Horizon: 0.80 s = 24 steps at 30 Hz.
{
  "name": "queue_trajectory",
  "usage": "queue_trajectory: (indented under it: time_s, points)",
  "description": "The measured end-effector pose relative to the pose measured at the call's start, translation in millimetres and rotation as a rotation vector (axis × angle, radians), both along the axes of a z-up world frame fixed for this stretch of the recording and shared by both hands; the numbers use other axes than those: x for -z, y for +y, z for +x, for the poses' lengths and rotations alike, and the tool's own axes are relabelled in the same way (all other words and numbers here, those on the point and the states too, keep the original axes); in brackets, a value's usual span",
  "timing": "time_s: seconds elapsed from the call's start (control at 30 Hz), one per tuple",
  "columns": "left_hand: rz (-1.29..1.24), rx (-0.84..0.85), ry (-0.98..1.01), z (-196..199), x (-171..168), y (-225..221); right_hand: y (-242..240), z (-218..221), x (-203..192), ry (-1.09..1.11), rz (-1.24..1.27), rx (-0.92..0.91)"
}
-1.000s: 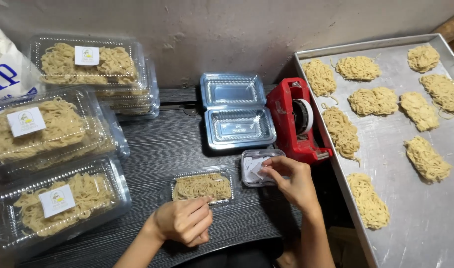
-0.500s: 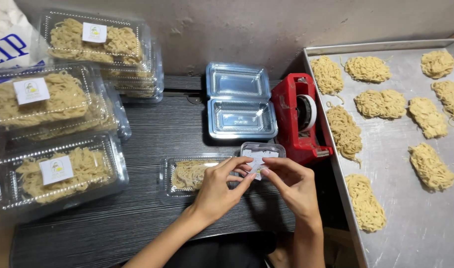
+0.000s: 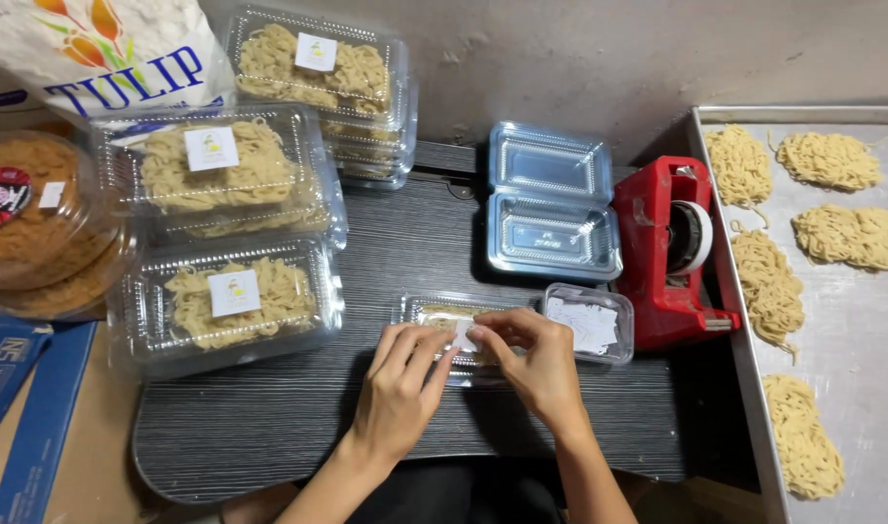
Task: The person packs dried noodles into clear plastic containers, places a label on top, and seals them with tape. They repeat this process for multiple containers, stacking the finished packages on the left side of the workspace.
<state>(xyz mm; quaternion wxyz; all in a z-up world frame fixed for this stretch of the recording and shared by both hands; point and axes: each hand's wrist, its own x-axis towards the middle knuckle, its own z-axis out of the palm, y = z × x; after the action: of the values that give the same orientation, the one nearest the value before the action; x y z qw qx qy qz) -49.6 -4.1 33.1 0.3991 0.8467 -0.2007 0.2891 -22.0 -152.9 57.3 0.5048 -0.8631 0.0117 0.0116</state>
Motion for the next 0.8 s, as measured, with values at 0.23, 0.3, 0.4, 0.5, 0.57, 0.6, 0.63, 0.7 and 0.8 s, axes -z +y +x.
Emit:
queue_trajectory:
  time_s: [0.23,0.3,0.4,0.5,0.57,0.6,0.63,0.7,0.8]
  points:
    - [0.320,-0.021,-0.117,-8,31,7,3,1,3,-0.013,-0.082,-0.013]
    - [0.364,-0.053,-0.151,-8,33,7,2,1,5,-0.073,-0.083,-0.008]
    - [0.404,-0.066,-0.168,-6,34,7,-1,-3,5,-0.138,-0.093,-0.014]
    - [0.414,-0.063,-0.171,-6,34,5,-3,-10,-1,-0.282,-0.148,0.016]
    - [0.433,-0.072,-0.178,-7,35,4,-9,-16,-4,-0.368,-0.170,0.023]
    - [0.449,-0.084,-0.183,-7,35,3,-12,-19,-6,-0.453,-0.194,0.027]
    - [0.450,-0.079,-0.182,-8,35,3,-16,-22,-5,-0.451,-0.194,0.031]
    - [0.472,-0.097,-0.206,-8,34,2,-23,-30,-3,-0.530,-0.180,0.103]
    - [0.478,-0.107,-0.228,-8,41,0,-40,-40,4,-0.560,-0.141,0.209]
